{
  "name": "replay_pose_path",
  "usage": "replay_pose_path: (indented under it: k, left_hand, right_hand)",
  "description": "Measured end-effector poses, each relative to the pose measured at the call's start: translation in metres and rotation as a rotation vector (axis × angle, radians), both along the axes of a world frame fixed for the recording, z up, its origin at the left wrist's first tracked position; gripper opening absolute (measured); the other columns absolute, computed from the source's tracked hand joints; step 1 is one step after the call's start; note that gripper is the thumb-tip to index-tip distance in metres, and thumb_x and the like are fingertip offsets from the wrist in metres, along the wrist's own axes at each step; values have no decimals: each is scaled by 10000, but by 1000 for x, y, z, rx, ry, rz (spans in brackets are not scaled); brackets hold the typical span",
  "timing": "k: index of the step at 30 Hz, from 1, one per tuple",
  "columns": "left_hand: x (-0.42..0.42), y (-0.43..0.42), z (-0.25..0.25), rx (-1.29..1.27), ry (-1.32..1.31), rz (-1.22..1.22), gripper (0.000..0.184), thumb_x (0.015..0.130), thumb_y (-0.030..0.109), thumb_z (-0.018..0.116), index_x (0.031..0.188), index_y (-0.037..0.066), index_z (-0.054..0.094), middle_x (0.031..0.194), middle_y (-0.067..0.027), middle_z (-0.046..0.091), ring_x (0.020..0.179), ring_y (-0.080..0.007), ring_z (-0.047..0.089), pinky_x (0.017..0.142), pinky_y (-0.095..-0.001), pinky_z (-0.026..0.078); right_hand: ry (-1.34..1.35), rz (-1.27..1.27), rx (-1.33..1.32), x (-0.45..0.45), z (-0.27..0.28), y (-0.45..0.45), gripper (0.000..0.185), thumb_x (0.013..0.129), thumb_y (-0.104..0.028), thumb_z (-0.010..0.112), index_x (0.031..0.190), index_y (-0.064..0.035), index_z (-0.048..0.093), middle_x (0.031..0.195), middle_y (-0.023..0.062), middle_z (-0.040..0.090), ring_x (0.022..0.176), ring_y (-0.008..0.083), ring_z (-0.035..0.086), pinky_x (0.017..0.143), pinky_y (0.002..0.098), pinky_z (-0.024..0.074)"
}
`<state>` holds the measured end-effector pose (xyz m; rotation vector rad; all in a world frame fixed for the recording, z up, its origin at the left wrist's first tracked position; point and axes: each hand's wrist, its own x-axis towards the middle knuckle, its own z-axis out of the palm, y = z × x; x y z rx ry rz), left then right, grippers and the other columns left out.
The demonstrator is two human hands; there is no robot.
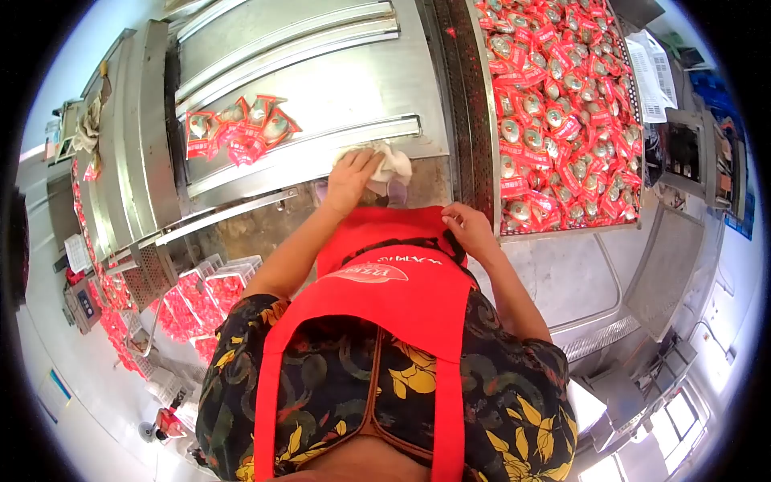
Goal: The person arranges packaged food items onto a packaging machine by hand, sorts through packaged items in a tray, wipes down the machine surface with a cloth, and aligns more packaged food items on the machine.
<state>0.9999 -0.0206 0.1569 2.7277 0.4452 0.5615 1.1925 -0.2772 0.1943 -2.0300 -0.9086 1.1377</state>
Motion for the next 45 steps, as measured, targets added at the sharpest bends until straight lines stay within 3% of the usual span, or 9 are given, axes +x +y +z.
replay_pose_path:
  k: [13,19,23,27,28,31,34,37,45]
  left_hand:
    - [-131,37,-2,-48,235,395,510,764,31,605,1258,156,624,1271,-58,586,1159,-290,549,940,-367,507]
    - [-187,52,-1,-117,328,818,455,792,28,635,1230,147,629,1281,-66,582,1194,-297,534,948,-398,508]
    - [-198,79,5,-235,344,934,312,835,79,633,1140,110,691,1205,-100,622,1099,-323,602,903,-430,518]
    - [-219,108,-2,-253,347,1188,190,850,180,644,982,66,720,905,-180,671,847,-383,673,751,-479,549]
    - [-233,111,-4,-73,319,1222,187,851,205,644,905,41,714,830,-195,669,789,-387,682,707,-476,556]
    - [-251,135,22,-124,390,1379,164,868,144,628,945,25,711,967,-174,661,861,-335,687,743,-406,574]
    - [-271,161,-40,-170,709,1245,174,878,148,618,968,36,717,1055,-157,642,964,-329,666,757,-379,577]
    - [-224,135,4,-127,802,1136,209,904,135,567,1004,23,713,1176,-168,568,1096,-310,569,868,-355,546]
    - [-190,100,6,-124,647,964,274,906,173,549,991,-41,696,1170,-185,541,1101,-342,529,932,-403,490]
  right_hand:
    - [51,105,-21,16,-28,4,144,911,-105,668,1017,-9,655,843,90,695,782,146,658,722,286,506]
    - [82,152,-24,5,-35,36,143,920,-102,653,1027,-6,657,823,61,671,764,106,629,699,266,495]
    - [83,175,-15,-14,-25,52,155,914,-111,661,1027,-5,655,834,79,687,773,120,645,708,276,506]
    - [54,217,24,-29,-10,66,159,918,-114,660,1033,-4,651,846,103,705,773,151,670,708,293,518]
    - [49,197,-23,-32,-2,68,157,916,-117,664,1026,-5,650,840,106,703,767,157,670,706,292,518]
    - [24,178,-36,-39,1,65,158,913,-123,671,1020,-8,654,832,107,700,767,163,671,706,293,518]
    - [-1,184,5,-52,-13,56,165,910,-131,674,1021,-10,661,832,106,700,775,163,673,707,300,517]
    - [-30,174,11,-72,-8,55,174,908,-143,676,1026,-16,667,842,113,705,776,176,677,706,313,518]
    - [-52,143,-93,-111,23,28,174,895,-139,690,1042,-48,668,885,108,721,768,217,677,714,325,528]
